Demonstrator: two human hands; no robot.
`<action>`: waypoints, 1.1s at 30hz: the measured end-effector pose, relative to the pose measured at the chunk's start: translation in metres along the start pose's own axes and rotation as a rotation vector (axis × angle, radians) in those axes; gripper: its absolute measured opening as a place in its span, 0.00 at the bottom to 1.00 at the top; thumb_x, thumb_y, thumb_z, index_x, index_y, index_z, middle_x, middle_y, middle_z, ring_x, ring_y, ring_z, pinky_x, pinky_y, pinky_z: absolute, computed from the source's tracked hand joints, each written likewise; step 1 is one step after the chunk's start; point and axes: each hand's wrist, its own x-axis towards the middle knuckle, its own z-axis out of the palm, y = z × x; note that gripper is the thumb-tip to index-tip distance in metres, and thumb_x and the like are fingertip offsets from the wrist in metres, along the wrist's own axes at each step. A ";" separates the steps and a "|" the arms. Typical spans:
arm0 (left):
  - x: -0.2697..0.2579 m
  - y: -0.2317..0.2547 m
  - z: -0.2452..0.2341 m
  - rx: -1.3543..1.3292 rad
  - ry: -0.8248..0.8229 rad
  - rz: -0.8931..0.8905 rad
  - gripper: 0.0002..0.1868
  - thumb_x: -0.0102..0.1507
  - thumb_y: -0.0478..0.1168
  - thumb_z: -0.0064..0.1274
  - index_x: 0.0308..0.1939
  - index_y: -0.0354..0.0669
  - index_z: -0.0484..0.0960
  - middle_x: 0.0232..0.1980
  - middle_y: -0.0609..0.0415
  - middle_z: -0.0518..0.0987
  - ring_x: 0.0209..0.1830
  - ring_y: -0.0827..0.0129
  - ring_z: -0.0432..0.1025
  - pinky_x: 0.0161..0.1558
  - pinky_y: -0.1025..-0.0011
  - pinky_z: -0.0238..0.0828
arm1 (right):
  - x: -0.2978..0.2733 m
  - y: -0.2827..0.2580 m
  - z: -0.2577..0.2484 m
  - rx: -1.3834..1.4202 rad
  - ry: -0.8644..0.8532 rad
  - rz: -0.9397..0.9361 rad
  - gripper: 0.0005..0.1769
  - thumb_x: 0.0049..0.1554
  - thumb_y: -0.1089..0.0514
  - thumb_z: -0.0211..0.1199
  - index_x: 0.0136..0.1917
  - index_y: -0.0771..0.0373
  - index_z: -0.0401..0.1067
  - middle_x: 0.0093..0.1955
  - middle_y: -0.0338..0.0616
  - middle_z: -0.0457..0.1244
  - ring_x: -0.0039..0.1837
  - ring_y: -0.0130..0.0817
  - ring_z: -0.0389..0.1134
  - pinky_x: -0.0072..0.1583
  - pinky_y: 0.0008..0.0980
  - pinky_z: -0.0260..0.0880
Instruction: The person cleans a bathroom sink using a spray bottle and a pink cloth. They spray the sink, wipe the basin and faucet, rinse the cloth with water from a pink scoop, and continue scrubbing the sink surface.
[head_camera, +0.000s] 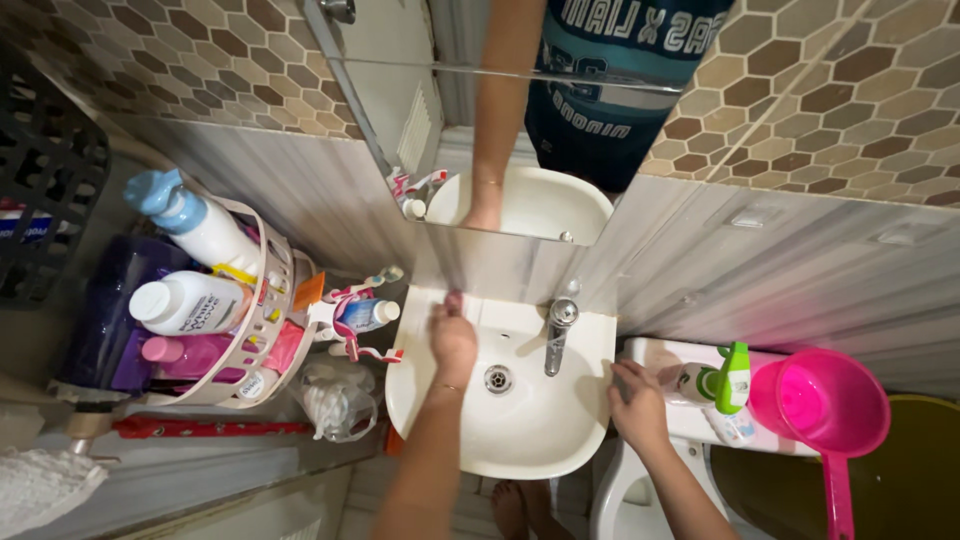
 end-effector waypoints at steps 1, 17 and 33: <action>-0.007 0.008 0.006 -0.039 -0.042 -0.003 0.24 0.74 0.50 0.35 0.62 0.37 0.74 0.60 0.35 0.74 0.61 0.43 0.67 0.60 0.55 0.65 | 0.001 -0.001 0.000 0.007 -0.008 0.028 0.22 0.50 0.60 0.65 0.59 0.62 0.77 0.67 0.51 0.65 0.67 0.52 0.65 0.66 0.43 0.66; 0.040 -0.025 -0.051 0.033 0.055 0.049 0.23 0.70 0.50 0.33 0.53 0.40 0.80 0.50 0.37 0.81 0.51 0.42 0.75 0.54 0.53 0.70 | 0.002 -0.008 0.012 -0.050 0.030 -0.044 0.19 0.52 0.59 0.65 0.58 0.61 0.78 0.67 0.49 0.66 0.67 0.52 0.65 0.68 0.43 0.65; -0.067 0.040 0.006 0.046 -0.408 0.444 0.22 0.74 0.49 0.35 0.65 0.47 0.76 0.58 0.40 0.75 0.59 0.47 0.68 0.58 0.53 0.67 | 0.000 -0.005 0.008 0.015 0.038 -0.029 0.19 0.52 0.60 0.63 0.58 0.61 0.78 0.67 0.49 0.66 0.68 0.51 0.64 0.68 0.43 0.64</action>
